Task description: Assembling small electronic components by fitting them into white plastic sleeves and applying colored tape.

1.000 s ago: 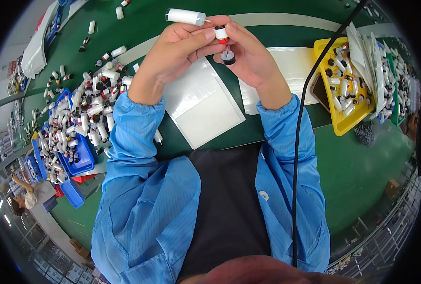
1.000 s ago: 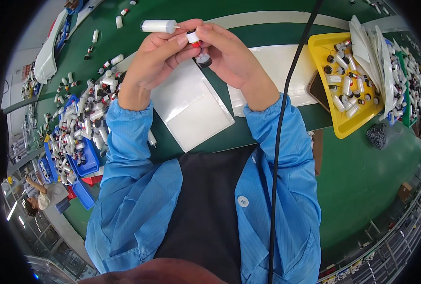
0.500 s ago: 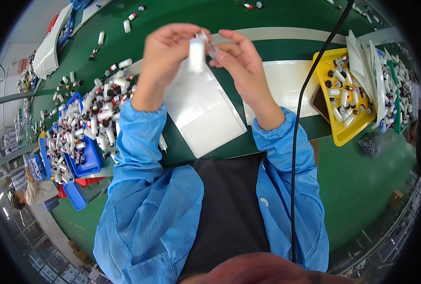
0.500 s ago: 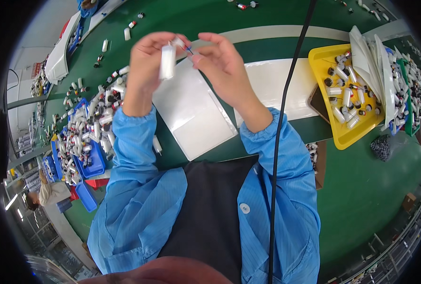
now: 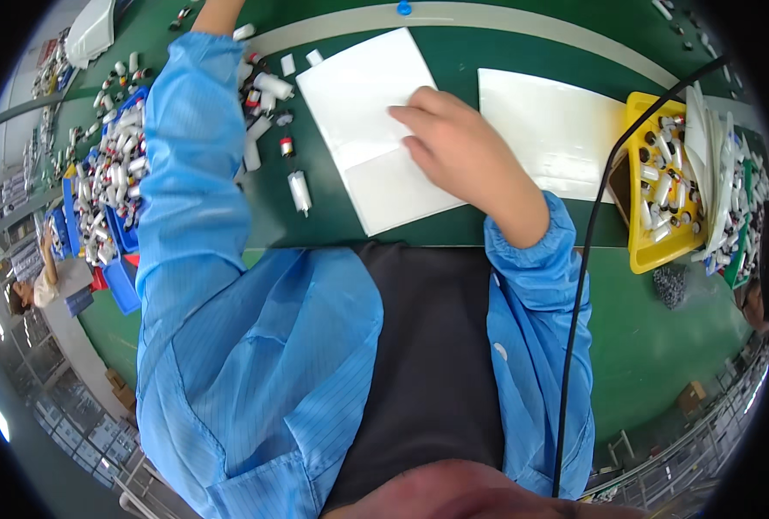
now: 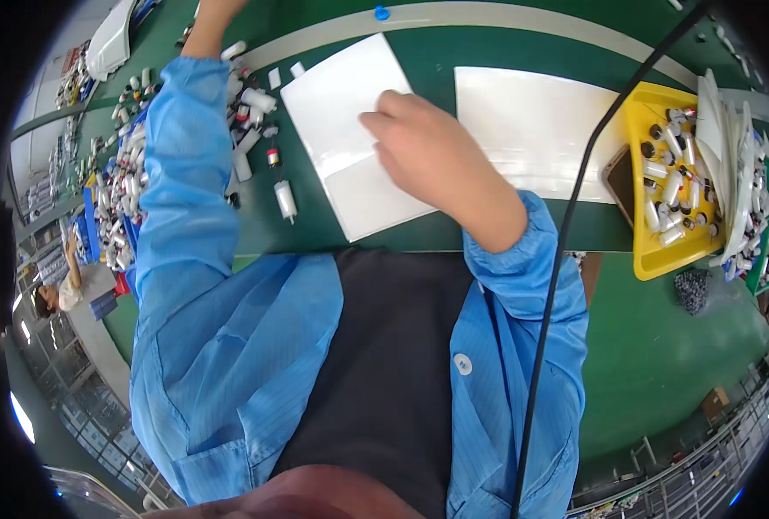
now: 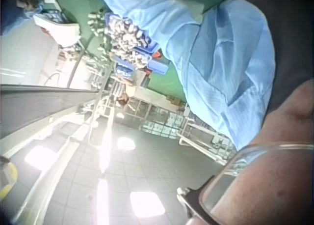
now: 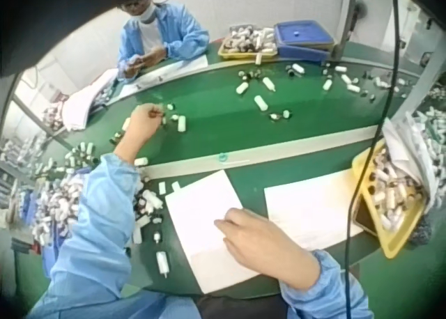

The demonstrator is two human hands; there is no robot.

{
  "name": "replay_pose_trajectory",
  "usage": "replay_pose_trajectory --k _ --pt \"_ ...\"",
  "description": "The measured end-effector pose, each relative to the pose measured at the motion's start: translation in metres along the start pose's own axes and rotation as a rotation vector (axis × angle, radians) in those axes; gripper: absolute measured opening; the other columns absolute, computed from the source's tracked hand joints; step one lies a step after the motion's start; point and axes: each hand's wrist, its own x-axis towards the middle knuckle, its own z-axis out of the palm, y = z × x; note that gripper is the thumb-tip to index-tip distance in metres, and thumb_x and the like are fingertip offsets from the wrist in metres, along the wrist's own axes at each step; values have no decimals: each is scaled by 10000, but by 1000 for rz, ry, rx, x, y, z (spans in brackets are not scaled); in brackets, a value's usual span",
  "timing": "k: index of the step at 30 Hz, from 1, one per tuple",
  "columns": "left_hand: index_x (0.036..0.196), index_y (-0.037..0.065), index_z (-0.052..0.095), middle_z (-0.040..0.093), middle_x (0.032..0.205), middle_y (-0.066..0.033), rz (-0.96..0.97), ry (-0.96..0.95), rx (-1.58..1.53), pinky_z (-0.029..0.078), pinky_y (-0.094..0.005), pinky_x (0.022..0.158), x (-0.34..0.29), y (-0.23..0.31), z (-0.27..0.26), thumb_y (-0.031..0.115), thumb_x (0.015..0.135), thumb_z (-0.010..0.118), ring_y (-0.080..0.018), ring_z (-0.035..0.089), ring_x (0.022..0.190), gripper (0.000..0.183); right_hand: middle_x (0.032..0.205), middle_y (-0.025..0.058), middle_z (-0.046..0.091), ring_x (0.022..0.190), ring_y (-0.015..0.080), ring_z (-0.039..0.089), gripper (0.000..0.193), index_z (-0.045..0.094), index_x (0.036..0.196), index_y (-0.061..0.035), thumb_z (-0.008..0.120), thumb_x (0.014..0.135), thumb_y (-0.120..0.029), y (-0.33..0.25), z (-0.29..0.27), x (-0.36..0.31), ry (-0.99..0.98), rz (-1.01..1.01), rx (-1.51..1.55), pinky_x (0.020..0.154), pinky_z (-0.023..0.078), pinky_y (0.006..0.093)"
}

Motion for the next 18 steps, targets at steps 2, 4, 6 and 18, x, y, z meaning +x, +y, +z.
replay_pose_trajectory --k 2,4,6,18 --pt "1007 -12 717 724 848 -180 20 14 -39 543 -350 707 -12 68 -6 67 830 654 -252 702 759 204 899 127 582 914 323 604 167 672 940 -13 614 784 -26 16 -14 -9 -58 65 -142 808 521 419" --pt "1073 -18 690 724 909 -153 -1 -174 -134 550 -357 731 -6 104 15 87 880 638 -238 700 805 226 878 120 574 880 316 598 108 667 849 -19 579 786 -15 19 -21 -15 -22 107 -213 775 519 414" --pt "1181 122 705 724 1117 -110 221 -188 -62 531 -369 894 6 107 42 254 876 696 -263 691 1034 332 873 106 575 863 291 601 90 667 842 -37 596 786 -30 10 -32 -6 -55 42 -287 761 514 400" --pt "1246 34 633 700 1138 -167 -220 -312 -101 526 -385 876 57 200 172 493 811 693 -305 679 1010 635 856 99 570 840 271 596 117 634 885 -45 626 769 -39 6 -35 -10 -29 105 -266 763 505 376"
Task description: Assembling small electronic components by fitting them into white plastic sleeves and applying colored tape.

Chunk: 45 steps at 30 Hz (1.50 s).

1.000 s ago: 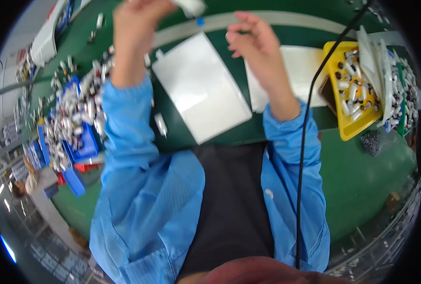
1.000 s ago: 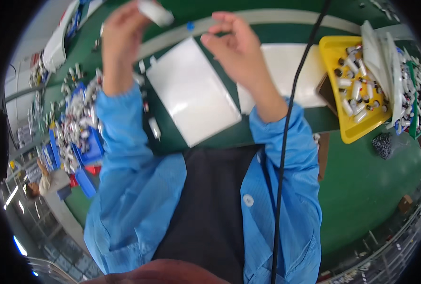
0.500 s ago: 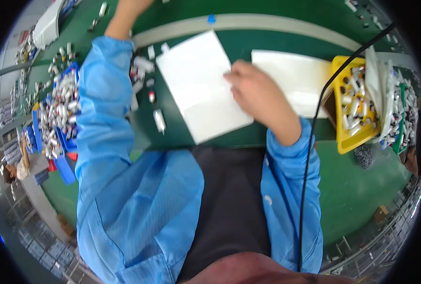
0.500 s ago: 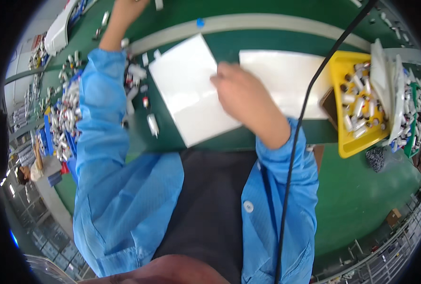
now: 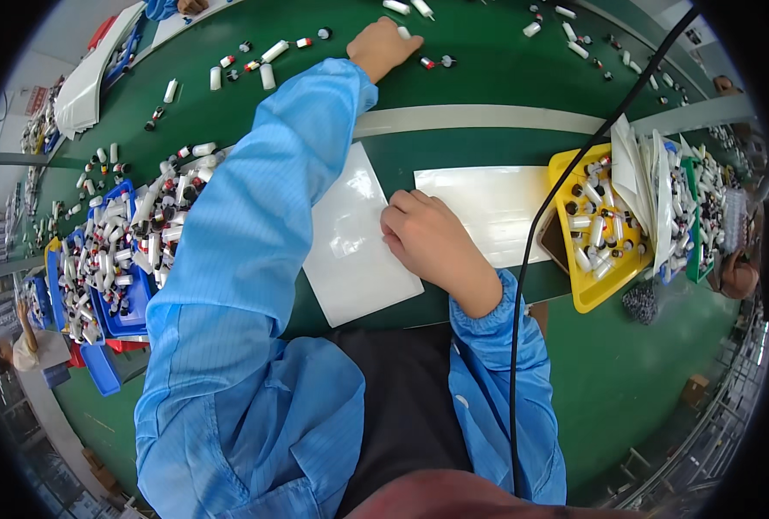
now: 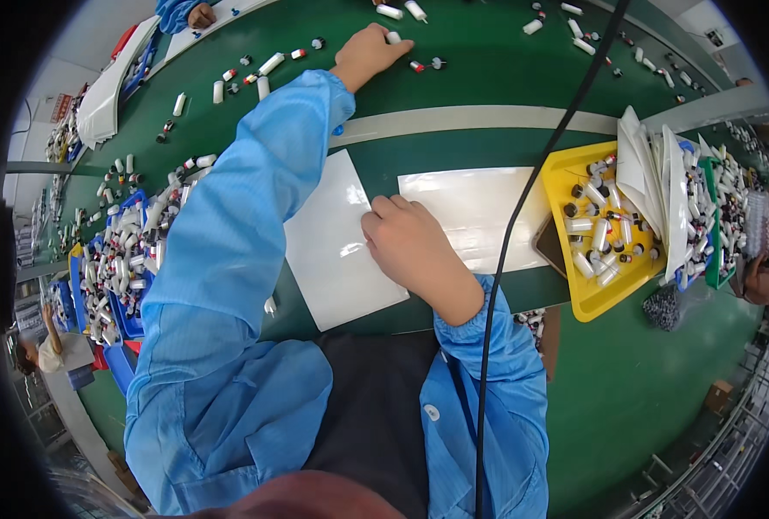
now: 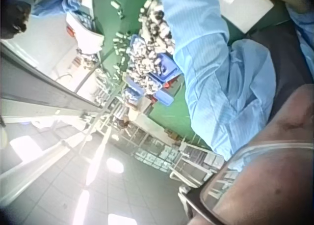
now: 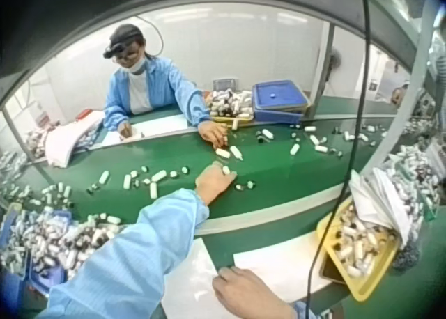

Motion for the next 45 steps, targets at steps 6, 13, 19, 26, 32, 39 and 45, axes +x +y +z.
replay_pose_trajectory --k 6,13,19,26,32,39,45 --pt "999 35 716 667 935 -33 -44 -299 -662 503 -264 775 -23 -6 -30 294 925 687 -110 619 884 271 860 107 570 851 276 601 99 616 840 -35 646 749 -16 3 10 -5 12 -21 -80 782 512 371" --pt "1212 71 587 631 1083 -73 -52 -410 -1489 510 -360 929 -141 -12 -116 346 1036 520 -266 613 1144 333 862 132 570 850 301 611 174 586 877 -21 670 725 -24 0 4 -1 -42 12 17 776 524 392" --pt "1197 65 559 630 1139 -130 -198 -674 -1976 457 -508 1085 -182 -34 -109 346 1065 409 -379 555 1242 345 941 124 627 858 247 655 321 529 1016 -8 731 769 -39 0 -6 5 111 268 339 748 531 365" --pt "1203 44 547 510 1409 -218 -175 -761 -2097 460 -466 1050 -195 -20 -101 399 1071 323 -360 508 1301 440 802 78 644 783 173 662 565 465 1271 -7 771 796 -28 -6 2 54 687 56 377 791 534 294" --pt "1289 43 518 480 1457 -223 -182 -660 -1865 387 -404 1096 -208 2 -97 281 1038 328 -299 493 1294 394 847 108 674 831 160 665 598 352 1348 17 697 859 30 15 26 49 718 236 862 805 522 277" --pt "1403 16 384 461 1463 -256 -161 -525 -1711 411 -420 1095 -217 10 -97 64 957 365 -300 493 1304 449 958 130 647 884 145 635 616 299 1384 9 659 885 49 17 29 50 722 151 902 787 499 267" --pt "1431 7 361 506 1426 -229 17 -481 -1419 439 -397 1092 -211 3 -94 25 977 426 -275 526 1307 459 968 109 636 909 139 622 579 313 1379 6 634 898 50 23 25 47 734 186 961 786 488 267"
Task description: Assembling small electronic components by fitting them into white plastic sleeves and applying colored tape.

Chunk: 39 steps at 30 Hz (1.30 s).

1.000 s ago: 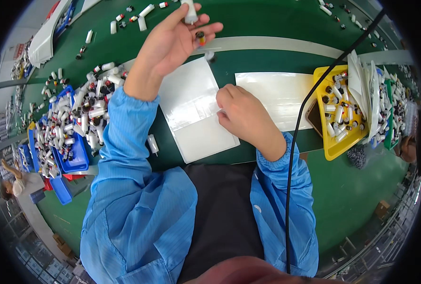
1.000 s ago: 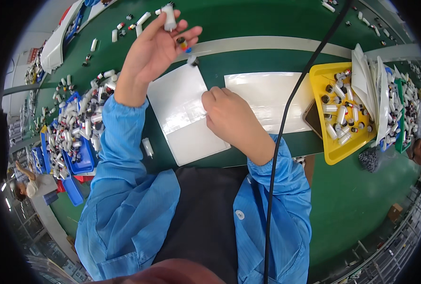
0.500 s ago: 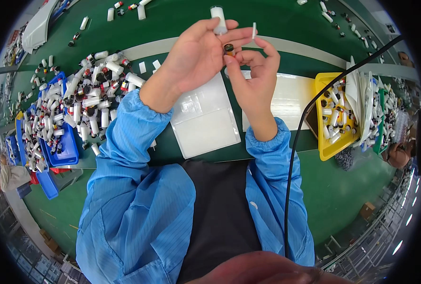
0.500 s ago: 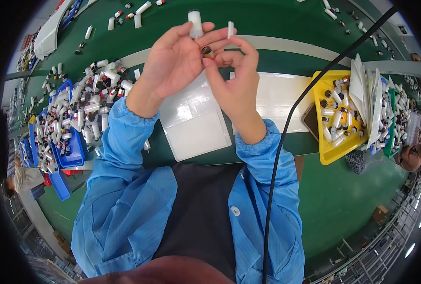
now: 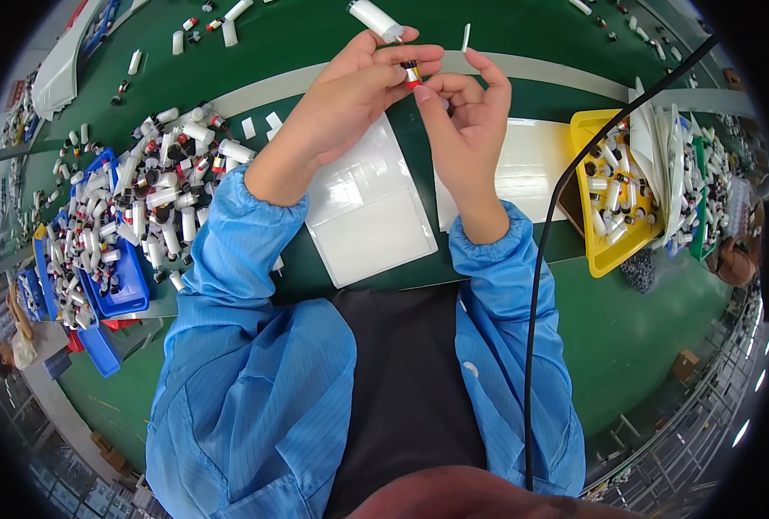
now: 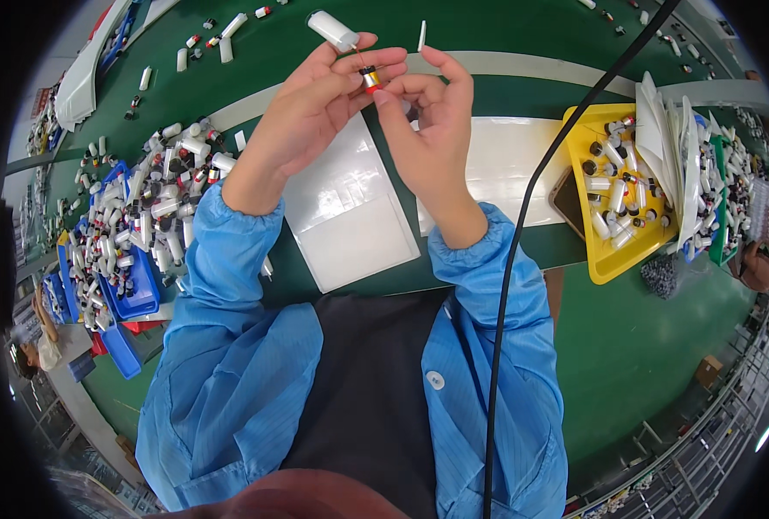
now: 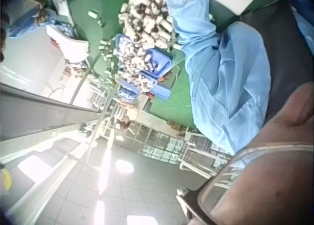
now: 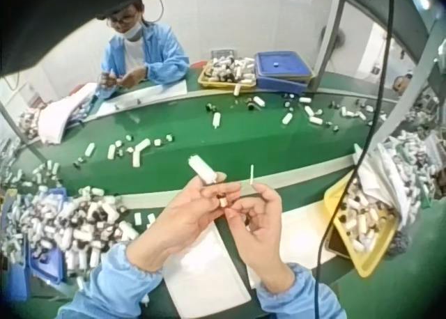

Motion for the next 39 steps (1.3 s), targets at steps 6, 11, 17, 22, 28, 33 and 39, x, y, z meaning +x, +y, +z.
replay_pose_trajectory --k 6,11,17,22,28,33,39 --pt "1374 -9 467 668 1227 -165 41 -13 253 516 -348 1011 3 -1 -10 58 972 612 -201 659 1111 433 954 85 635 900 123 614 544 339 1356 3 637 902 40 -1 2 0 28 -19 50 769 468 247" --pt "1375 -14 474 685 1199 -168 71 -38 278 522 -334 1003 4 3 -11 29 961 609 -199 673 1080 437 950 63 635 865 106 594 513 382 1334 2 646 895 36 3 2 -3 36 -144 -140 749 450 235" --pt "1399 -15 456 673 1221 -183 72 -41 336 519 -331 1007 1 8 -8 21 958 605 -206 667 1106 467 953 60 639 863 116 598 506 400 1329 3 649 890 38 6 1 -3 28 -191 -169 775 463 252" --pt "1412 -14 448 668 1230 -187 60 -54 365 519 -328 1007 1 11 -10 24 957 605 -206 664 1116 482 955 71 633 890 130 606 509 393 1331 11 642 889 49 4 2 -2 30 -188 -108 841 471 274" --pt "1426 -14 446 668 1236 -177 38 -71 333 519 -317 1009 1 11 -10 35 965 596 -199 662 1120 487 971 76 622 902 133 602 536 387 1332 16 660 874 62 4 0 -1 -2 -184 -64 869 467 284" --pt "1442 -23 423 659 1255 -164 45 -91 350 516 -299 1013 0 12 -11 34 978 580 -186 654 1132 493 1003 61 600 939 127 588 467 469 1259 12 687 851 73 -3 -7 2 46 -207 -56 887 469 288" --pt "1368 -50 474 657 1207 -147 -29 -156 108 539 -301 892 1 17 -14 -9 973 579 -184 665 1042 410 912 70 676 783 114 626 200 617 1072 19 680 883 38 -33 -15 11 -49 69 101 762 522 283"
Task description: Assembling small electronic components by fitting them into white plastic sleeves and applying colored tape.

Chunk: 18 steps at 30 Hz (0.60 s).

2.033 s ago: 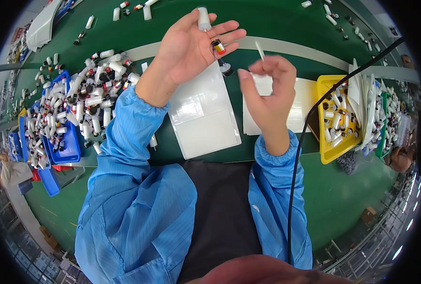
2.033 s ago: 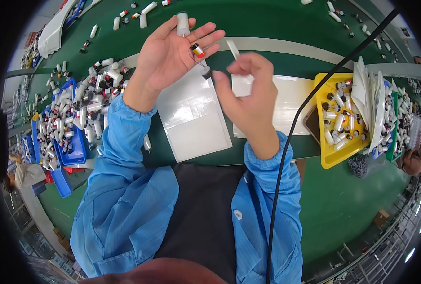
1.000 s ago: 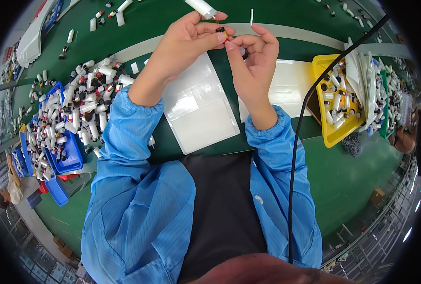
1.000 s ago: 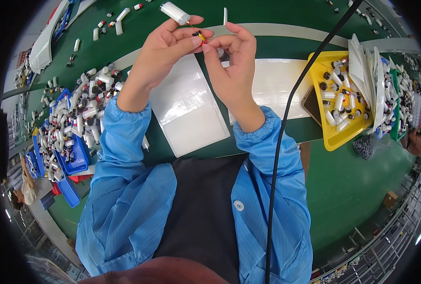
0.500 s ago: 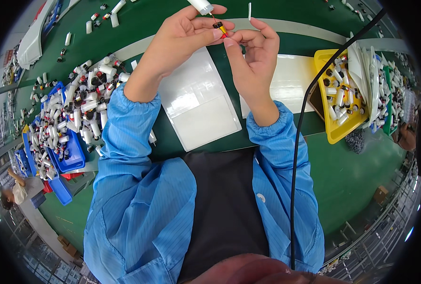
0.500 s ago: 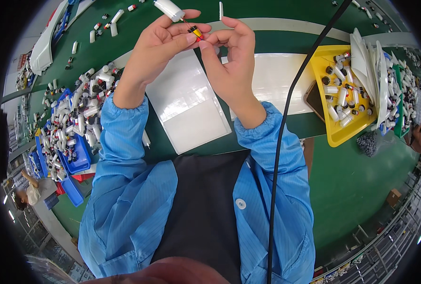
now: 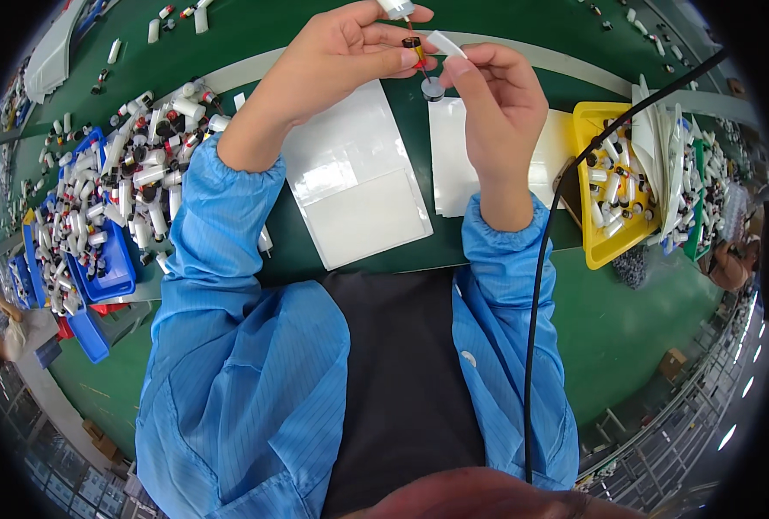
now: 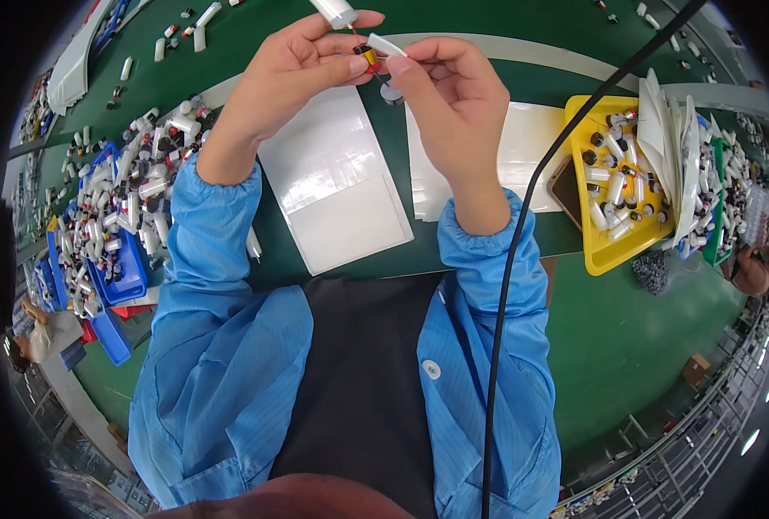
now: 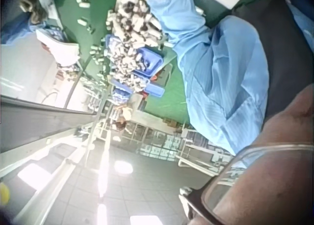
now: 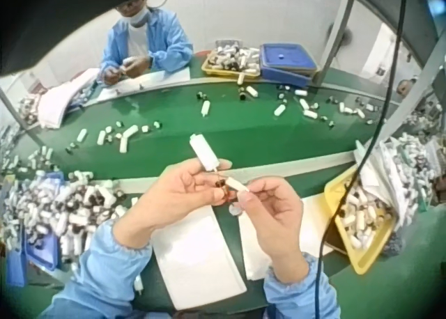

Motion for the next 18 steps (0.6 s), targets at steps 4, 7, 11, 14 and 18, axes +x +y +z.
replay_pose_trajectory --k 4,7,11,14,18 --pt "1421 -51 414 646 1234 -156 18 -78 -32 529 -282 927 2 -5 -6 -41 962 588 -164 646 1087 491 879 79 684 738 123 625 123 647 1026 32 656 908 2 0 -12 10 -130 164 152 713 514 273" --pt "1426 -52 416 647 1240 -153 27 -64 -8 530 -288 928 1 -1 -1 -30 967 590 -167 648 1085 491 847 85 657 734 146 597 99 626 1019 25 595 935 -18 -1 -17 13 -163 268 271 716 492 277" --pt "1432 -46 418 644 1254 -160 29 -83 18 533 -292 931 1 -5 -7 -30 964 596 -174 650 1090 500 813 87 636 721 157 562 89 613 1007 10 563 942 -26 -3 -23 17 -189 317 323 723 470 291" --pt "1433 -40 423 648 1251 -160 0 -86 -5 533 -293 933 -1 -2 -5 -29 961 604 -180 653 1094 506 806 86 635 719 152 554 84 615 1004 -3 567 942 -32 0 -28 18 -155 322 387 721 457 299" --pt "1436 -36 425 657 1236 -156 -48 -66 -24 534 -296 932 -2 10 5 -27 957 613 -186 657 1103 515 803 75 632 716 146 548 87 620 1012 -10 571 949 -42 6 -37 17 -134 319 408 719 450 303"
